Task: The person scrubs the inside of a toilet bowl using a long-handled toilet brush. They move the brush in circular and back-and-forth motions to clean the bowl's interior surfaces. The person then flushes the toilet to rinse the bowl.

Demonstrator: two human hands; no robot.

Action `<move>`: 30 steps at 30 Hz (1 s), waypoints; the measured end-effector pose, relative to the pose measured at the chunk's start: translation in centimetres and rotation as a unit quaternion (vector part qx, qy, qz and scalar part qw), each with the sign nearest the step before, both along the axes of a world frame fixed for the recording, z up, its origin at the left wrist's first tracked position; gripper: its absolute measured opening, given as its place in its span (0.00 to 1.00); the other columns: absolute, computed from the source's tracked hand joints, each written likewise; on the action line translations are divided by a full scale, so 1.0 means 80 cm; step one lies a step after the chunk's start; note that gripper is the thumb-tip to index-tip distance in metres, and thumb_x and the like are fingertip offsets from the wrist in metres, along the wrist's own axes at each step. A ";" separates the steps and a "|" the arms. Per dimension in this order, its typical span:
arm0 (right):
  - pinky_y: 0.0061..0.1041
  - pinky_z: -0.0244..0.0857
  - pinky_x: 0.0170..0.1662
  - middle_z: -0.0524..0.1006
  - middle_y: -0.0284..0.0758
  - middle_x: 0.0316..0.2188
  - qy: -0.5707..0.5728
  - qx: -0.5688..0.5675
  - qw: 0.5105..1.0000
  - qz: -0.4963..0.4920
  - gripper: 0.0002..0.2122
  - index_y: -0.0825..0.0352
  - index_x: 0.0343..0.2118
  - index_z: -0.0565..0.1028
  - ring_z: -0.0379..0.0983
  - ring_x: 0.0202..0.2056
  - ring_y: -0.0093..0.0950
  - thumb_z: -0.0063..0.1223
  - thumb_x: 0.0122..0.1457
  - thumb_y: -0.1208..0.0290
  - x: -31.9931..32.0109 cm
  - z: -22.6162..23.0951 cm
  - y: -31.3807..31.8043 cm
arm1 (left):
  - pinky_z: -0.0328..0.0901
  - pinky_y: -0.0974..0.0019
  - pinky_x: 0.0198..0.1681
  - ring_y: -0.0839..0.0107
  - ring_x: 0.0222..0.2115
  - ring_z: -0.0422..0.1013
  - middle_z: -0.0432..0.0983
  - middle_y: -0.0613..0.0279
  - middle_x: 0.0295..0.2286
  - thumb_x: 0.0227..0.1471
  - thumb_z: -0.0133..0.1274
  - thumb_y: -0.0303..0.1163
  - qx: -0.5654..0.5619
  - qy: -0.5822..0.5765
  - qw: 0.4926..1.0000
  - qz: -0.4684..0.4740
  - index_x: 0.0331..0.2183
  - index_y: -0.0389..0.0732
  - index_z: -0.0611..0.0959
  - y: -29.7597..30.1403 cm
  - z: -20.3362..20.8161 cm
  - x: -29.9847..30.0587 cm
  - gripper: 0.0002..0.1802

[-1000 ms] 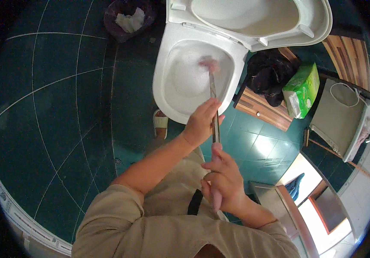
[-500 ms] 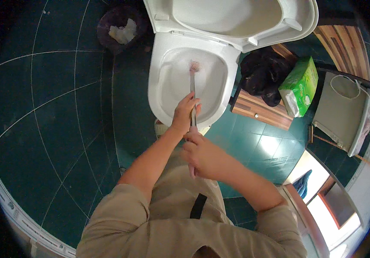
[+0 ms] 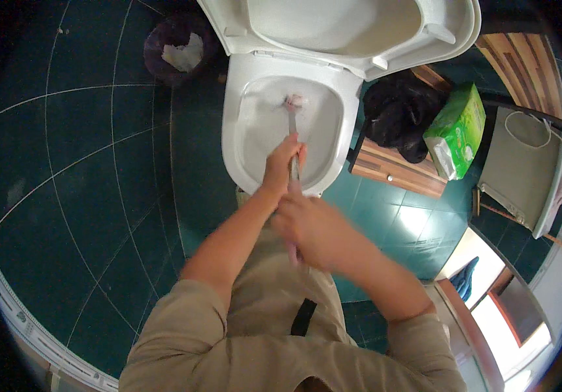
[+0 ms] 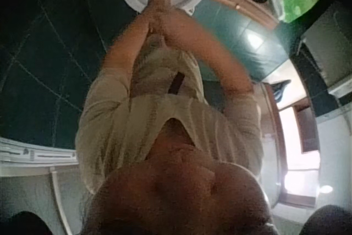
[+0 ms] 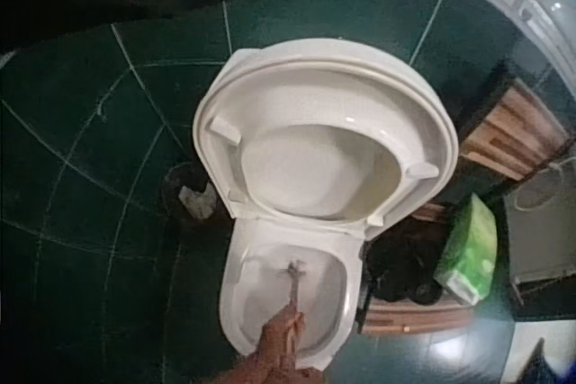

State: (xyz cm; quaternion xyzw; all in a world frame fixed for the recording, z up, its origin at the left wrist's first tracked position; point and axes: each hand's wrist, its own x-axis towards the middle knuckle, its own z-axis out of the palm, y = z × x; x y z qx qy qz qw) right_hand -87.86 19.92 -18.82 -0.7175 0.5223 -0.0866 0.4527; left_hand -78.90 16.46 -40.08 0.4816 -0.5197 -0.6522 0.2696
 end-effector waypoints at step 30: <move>0.38 0.64 0.40 0.70 0.38 0.29 -0.053 -0.106 0.993 -0.020 0.12 0.65 0.21 0.67 0.66 0.39 0.39 0.58 0.31 0.75 0.038 0.078 0.001 | 0.61 0.73 0.40 0.73 0.22 0.62 0.67 0.61 0.21 0.53 0.44 0.33 -0.161 -0.021 0.986 -0.025 0.21 0.36 0.72 -0.027 0.099 0.013 0.13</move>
